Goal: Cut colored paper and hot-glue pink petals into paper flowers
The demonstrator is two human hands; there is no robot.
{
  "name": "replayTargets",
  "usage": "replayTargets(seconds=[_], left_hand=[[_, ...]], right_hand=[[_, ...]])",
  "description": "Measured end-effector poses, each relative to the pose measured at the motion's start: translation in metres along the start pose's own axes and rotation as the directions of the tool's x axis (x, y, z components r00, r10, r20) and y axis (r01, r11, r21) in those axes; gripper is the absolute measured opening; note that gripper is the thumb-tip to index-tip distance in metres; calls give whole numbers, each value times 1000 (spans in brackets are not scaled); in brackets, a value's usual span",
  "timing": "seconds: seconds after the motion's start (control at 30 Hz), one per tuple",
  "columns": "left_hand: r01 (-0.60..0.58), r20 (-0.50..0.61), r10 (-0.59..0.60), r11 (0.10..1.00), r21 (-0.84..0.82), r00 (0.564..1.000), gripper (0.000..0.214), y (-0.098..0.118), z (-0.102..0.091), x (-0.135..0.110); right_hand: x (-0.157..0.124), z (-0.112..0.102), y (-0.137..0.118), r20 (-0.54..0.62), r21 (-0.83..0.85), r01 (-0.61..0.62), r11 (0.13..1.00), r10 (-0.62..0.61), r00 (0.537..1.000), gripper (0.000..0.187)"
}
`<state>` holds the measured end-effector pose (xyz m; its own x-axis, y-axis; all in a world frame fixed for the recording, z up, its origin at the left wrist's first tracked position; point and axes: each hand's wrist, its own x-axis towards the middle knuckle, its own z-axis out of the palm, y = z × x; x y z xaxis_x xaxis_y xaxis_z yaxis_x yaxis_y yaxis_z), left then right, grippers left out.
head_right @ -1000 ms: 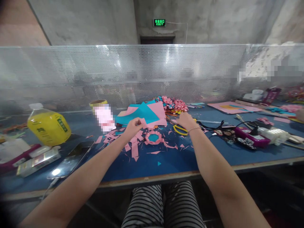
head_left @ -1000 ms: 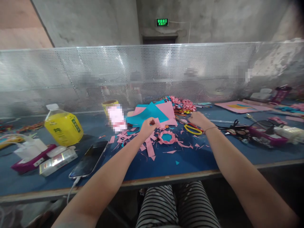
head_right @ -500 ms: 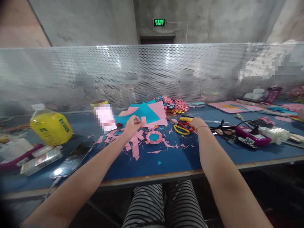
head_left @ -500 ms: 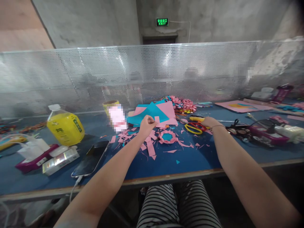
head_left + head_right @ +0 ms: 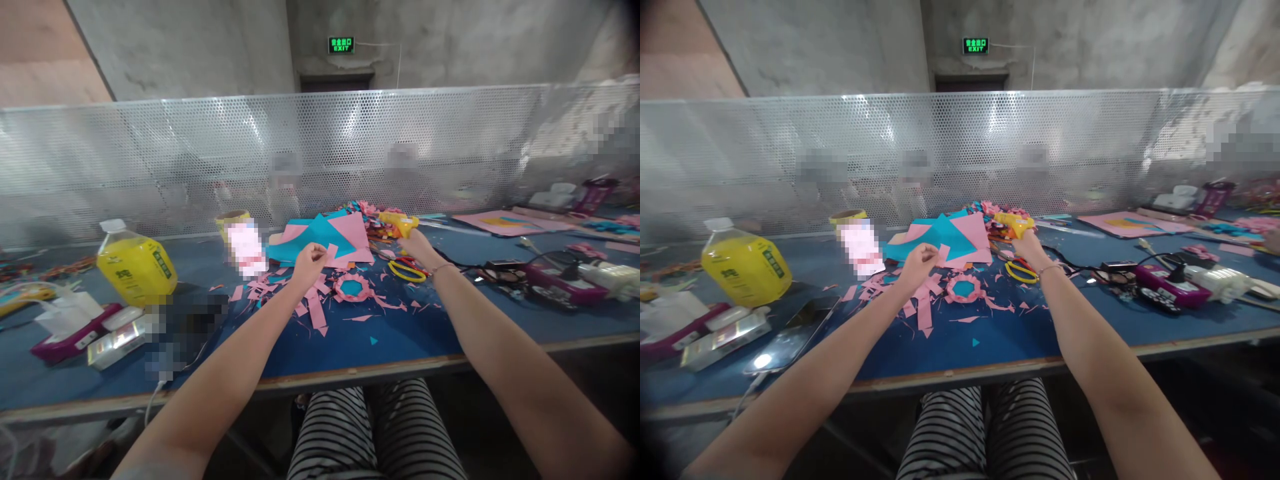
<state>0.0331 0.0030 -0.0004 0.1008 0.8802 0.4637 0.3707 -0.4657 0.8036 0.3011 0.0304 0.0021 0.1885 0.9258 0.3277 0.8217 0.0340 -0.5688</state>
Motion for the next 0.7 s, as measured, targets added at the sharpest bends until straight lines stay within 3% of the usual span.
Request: replayTargets(seconds=[0.03, 0.1, 0.17, 0.23, 0.37, 0.53, 0.7], left_hand=[[-7, 12, 7, 1000, 7, 1000, 4, 0, 0, 0], [-29, 42, 28, 999, 25, 999, 2, 1, 1, 0], [-23, 68, 21, 999, 22, 997, 2, 2, 2, -2], [37, 94, -34, 999, -35, 995, 3, 3, 4, -4], [146, 177, -116, 975, -170, 977, 10, 5, 8, -9], [75, 193, -46, 986, -149, 980, 17, 4, 10, -10], [98, 167, -70, 981, -166, 984, 24, 8, 11, -9]], right_hand=[[-4, 4, -9, -8, 214, -58, 975, 61, 998, 30], [-12, 12, -24, 60, 584, -107, 804, 89, 994, 22], [-21, 17, -36, 141, 769, -118, 629, 14, 990, 20], [-29, 20, -45, 194, 831, -142, 538, -41, 980, 26], [-40, 24, -57, 278, 847, -196, 494, -97, 956, 34], [-46, 31, -64, 336, 841, -215, 497, -167, 927, 35], [-51, 31, -66, 392, 825, -233, 515, -224, 892, 39]])
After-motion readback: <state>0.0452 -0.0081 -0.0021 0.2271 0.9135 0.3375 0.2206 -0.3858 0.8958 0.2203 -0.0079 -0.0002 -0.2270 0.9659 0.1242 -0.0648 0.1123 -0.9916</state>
